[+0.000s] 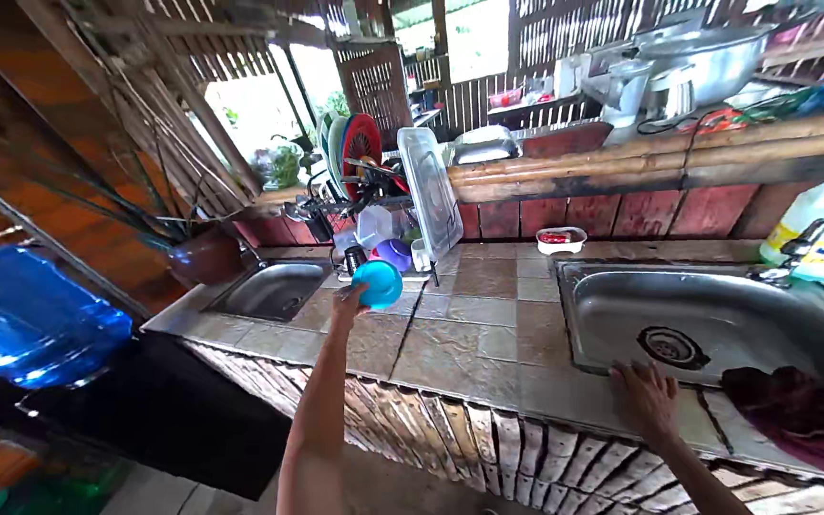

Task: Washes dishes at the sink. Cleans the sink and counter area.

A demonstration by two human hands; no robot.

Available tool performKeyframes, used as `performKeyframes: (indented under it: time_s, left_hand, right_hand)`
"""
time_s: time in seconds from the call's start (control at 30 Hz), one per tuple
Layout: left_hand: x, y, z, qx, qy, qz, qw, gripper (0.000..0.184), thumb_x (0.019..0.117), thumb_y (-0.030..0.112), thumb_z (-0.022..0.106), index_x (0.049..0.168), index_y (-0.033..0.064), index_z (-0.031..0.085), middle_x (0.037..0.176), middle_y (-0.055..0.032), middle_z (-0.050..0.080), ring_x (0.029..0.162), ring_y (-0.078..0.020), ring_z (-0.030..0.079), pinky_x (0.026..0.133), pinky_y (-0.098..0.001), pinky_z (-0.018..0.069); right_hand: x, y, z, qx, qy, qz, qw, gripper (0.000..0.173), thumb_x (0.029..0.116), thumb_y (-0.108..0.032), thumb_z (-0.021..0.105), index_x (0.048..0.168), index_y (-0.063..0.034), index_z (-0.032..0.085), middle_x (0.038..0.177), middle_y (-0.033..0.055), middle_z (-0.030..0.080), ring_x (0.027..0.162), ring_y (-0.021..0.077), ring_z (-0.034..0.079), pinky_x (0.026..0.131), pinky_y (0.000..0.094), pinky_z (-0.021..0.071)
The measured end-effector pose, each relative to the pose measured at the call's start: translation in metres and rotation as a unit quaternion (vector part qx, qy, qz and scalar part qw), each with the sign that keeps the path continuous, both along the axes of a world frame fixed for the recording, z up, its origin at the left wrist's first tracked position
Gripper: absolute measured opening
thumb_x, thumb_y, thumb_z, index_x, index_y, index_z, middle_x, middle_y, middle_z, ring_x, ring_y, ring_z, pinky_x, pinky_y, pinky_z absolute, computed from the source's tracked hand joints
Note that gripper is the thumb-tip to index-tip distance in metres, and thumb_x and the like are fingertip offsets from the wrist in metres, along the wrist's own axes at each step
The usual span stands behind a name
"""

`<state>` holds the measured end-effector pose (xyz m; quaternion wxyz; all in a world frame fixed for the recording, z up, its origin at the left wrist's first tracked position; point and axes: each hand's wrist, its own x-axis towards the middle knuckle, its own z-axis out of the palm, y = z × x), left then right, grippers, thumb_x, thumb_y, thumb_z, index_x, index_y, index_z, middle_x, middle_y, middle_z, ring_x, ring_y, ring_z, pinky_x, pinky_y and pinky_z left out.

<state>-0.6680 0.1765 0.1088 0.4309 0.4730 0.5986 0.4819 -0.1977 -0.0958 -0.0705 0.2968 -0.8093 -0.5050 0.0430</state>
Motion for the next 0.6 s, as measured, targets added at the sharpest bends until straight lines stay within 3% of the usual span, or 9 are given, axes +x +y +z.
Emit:
performKeyframes:
  time_s: [0.13,0.23,0.3,0.37,0.47,0.6]
  left_hand:
    - [0.013,0.073,0.0,0.056,0.031,-0.009,0.998,0.048,0.0965,0.026,0.073,0.13,-0.0061,0.059,0.116,-0.0272,0.066,0.094,-0.0339,0.068,0.084,-0.0476,0.0582]
    - [0.027,0.125,0.001,0.083,0.179,0.001,0.98,0.057,0.0924,0.042,0.076,0.123,-0.0054,0.066,0.116,-0.0292,0.068,0.109,-0.0434,0.066,0.097,-0.0604,0.0504]
    - [0.035,0.158,-0.012,0.085,0.219,-0.01,0.972,0.064,0.0889,0.047,0.078,0.123,-0.0059,0.065,0.119,-0.0303,0.067,0.113,-0.0456,0.064,0.098,-0.0634,0.0492]
    - [0.037,0.181,-0.026,0.07,0.238,-0.047,0.968,0.064,0.0884,0.04,0.08,0.128,-0.0064,0.061,0.127,-0.0304,0.063,0.119,-0.0444,0.062,0.102,-0.0608,0.0492]
    - [0.034,0.2,-0.051,0.081,0.253,-0.102,0.959,0.05,0.0898,0.023,0.078,0.13,-0.0032,0.063,0.119,-0.0266,0.069,0.111,-0.041,0.067,0.098,-0.0592,0.0519]
    - [0.028,0.211,-0.073,0.113,0.205,-0.139,0.962,0.054,0.0917,0.013,0.074,0.141,-0.0007,0.055,0.115,-0.0229,0.071,0.096,-0.0351,0.073,0.09,-0.0526,0.0585]
  right_hand:
    - [0.001,0.001,-0.019,0.015,-0.052,-0.007,0.998,0.04,0.1069,-0.027,0.05,0.13,0.001,0.066,0.142,0.0355,0.052,0.14,0.057,0.038,0.116,0.0745,0.0182]
    - [0.003,0.004,-0.021,-0.003,-0.065,-0.015,0.998,0.038,0.1057,-0.026,0.052,0.131,-0.0016,0.067,0.143,0.0318,0.053,0.141,0.0539,0.04,0.117,0.072,0.0205]
    - [0.005,0.006,-0.025,0.009,-0.08,-0.02,0.997,0.036,0.1038,-0.024,0.055,0.128,-0.0006,0.068,0.14,0.0321,0.056,0.138,0.0549,0.043,0.115,0.0732,0.0232]
    - [0.006,0.007,-0.029,0.016,-0.085,-0.027,0.996,0.034,0.1026,-0.021,0.057,0.127,-0.0008,0.069,0.139,0.032,0.057,0.137,0.0548,0.044,0.115,0.073,0.0242]
    - [0.004,0.006,-0.029,0.008,-0.079,-0.04,0.996,0.035,0.1014,-0.017,0.058,0.13,-0.0003,0.067,0.142,0.0313,0.055,0.139,0.0543,0.043,0.118,0.0705,0.0226]
    - [0.003,0.007,-0.026,0.016,-0.083,-0.045,0.995,0.034,0.1007,-0.016,0.059,0.129,-0.0001,0.068,0.14,0.0312,0.056,0.137,0.0544,0.045,0.116,0.0702,0.0257]
